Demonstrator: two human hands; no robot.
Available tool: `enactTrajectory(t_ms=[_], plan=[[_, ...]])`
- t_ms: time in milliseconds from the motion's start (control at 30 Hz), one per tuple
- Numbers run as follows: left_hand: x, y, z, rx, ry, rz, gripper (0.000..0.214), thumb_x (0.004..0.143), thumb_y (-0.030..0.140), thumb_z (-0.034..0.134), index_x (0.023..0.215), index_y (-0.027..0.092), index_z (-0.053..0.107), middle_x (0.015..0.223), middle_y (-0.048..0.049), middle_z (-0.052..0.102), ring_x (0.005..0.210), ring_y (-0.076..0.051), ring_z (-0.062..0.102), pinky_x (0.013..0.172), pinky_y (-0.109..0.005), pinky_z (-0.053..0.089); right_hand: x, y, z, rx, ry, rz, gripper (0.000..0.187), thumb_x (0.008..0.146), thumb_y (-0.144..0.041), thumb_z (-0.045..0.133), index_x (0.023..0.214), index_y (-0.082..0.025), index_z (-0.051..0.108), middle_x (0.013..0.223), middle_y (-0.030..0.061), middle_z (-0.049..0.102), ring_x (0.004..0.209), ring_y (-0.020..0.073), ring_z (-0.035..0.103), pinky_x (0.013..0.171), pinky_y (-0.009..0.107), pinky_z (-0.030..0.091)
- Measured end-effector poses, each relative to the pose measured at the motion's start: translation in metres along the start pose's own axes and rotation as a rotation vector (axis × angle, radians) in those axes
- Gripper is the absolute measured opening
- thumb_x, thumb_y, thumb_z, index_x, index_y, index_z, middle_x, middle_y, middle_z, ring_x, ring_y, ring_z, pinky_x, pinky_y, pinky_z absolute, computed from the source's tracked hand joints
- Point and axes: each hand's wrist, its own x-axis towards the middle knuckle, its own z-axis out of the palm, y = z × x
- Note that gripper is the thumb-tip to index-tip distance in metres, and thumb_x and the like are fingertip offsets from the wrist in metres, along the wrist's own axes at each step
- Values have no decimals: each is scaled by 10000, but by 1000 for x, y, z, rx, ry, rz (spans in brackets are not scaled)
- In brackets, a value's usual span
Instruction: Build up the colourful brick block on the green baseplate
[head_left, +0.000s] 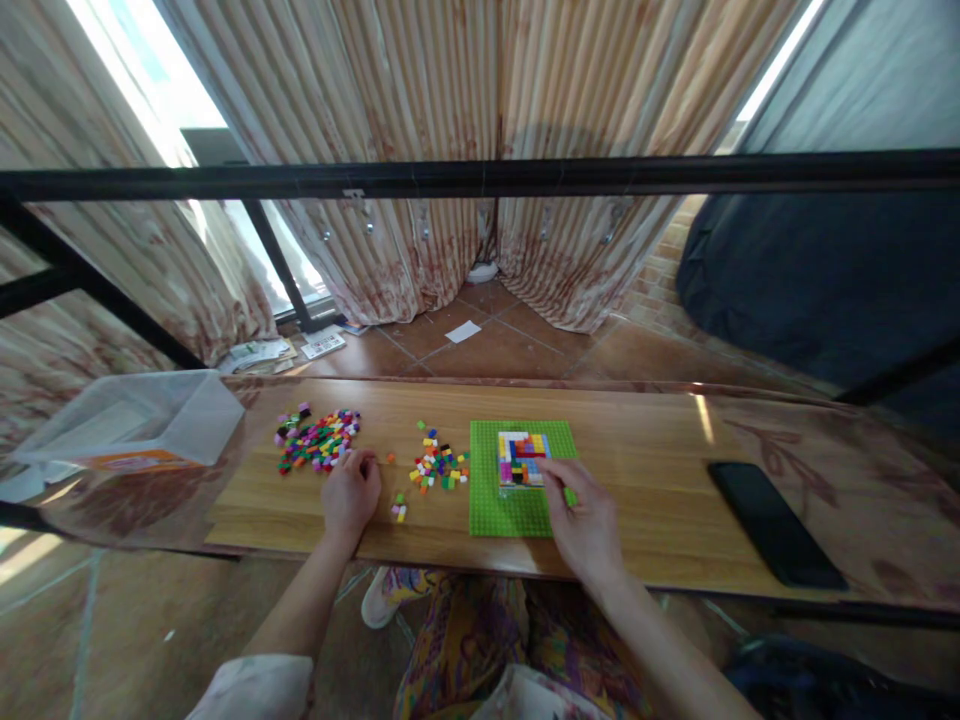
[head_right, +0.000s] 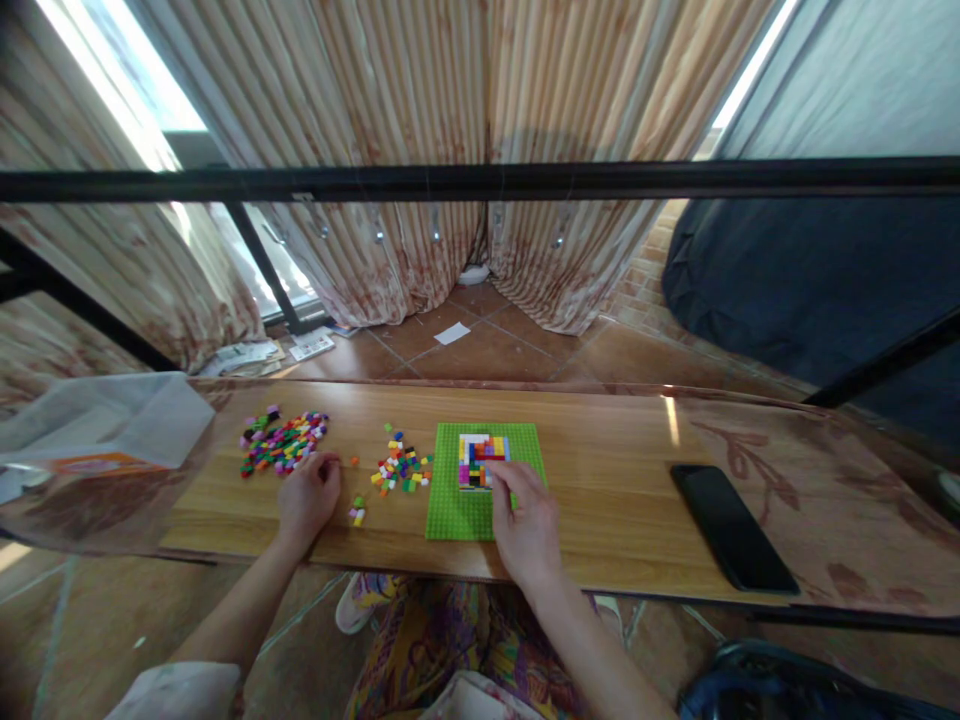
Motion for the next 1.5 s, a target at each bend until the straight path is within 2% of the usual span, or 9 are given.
enactTrajectory(t_ms=[133, 300, 500, 800, 1167, 1500], plan=[[0, -1, 2, -3, 12, -5, 234, 854, 259, 451, 901, 195, 672, 913, -76, 707, 841, -212, 652, 671, -280, 451, -34, -14, 16, 53, -199, -10, 261, 904, -173, 473, 1000, -254, 702, 945, 52, 701, 909, 181, 643, 805, 327, 529], [-1, 0, 1, -21, -6, -20, 221, 859, 248, 452, 884, 194, 665, 905, -71, 703, 849, -213, 650, 690, -282, 457, -48, -19, 44, 29, -303, -26, 276, 901, -149, 452, 966, -245, 703, 889, 51, 688, 862, 183, 631, 783, 321, 518], [-2, 2, 1, -41, -14, -43, 204, 863, 228, 466, 897, 187, 662, 920, -74, 695, 855, -207, 648, 711, -281, 457, -38, -17, 69, -91, -353, -92, 254, 916, -149, 443, 978, -215, 680, 938, 69, 672, 894, 189, 612, 822, 326, 493], [-4, 3, 0, -65, -22, -52, 199, 873, 215, 467, 890, 187, 663, 915, -64, 691, 839, -196, 641, 720, -276, 440, -5, -16, 98, -271, -446, -146, 227, 900, -127, 455, 947, -184, 669, 942, 95, 644, 931, 223, 576, 856, 350, 459], [-6, 2, 2, -67, -45, -70, 188, 886, 222, 468, 901, 201, 654, 893, -52, 671, 831, -179, 621, 712, -261, 421, 6, -31, 117, -315, -557, -164, 224, 893, -155, 506, 1049, -187, 664, 1028, 77, 629, 975, 210, 542, 907, 309, 418], [-6, 5, 1, -107, -35, -83, 178, 881, 218, 475, 881, 200, 652, 884, -52, 667, 806, -177, 617, 693, -262, 414, 9, -15, 117, -332, -602, -173, 237, 885, -120, 490, 1011, -181, 680, 992, 86, 644, 979, 225, 557, 901, 334, 431]])
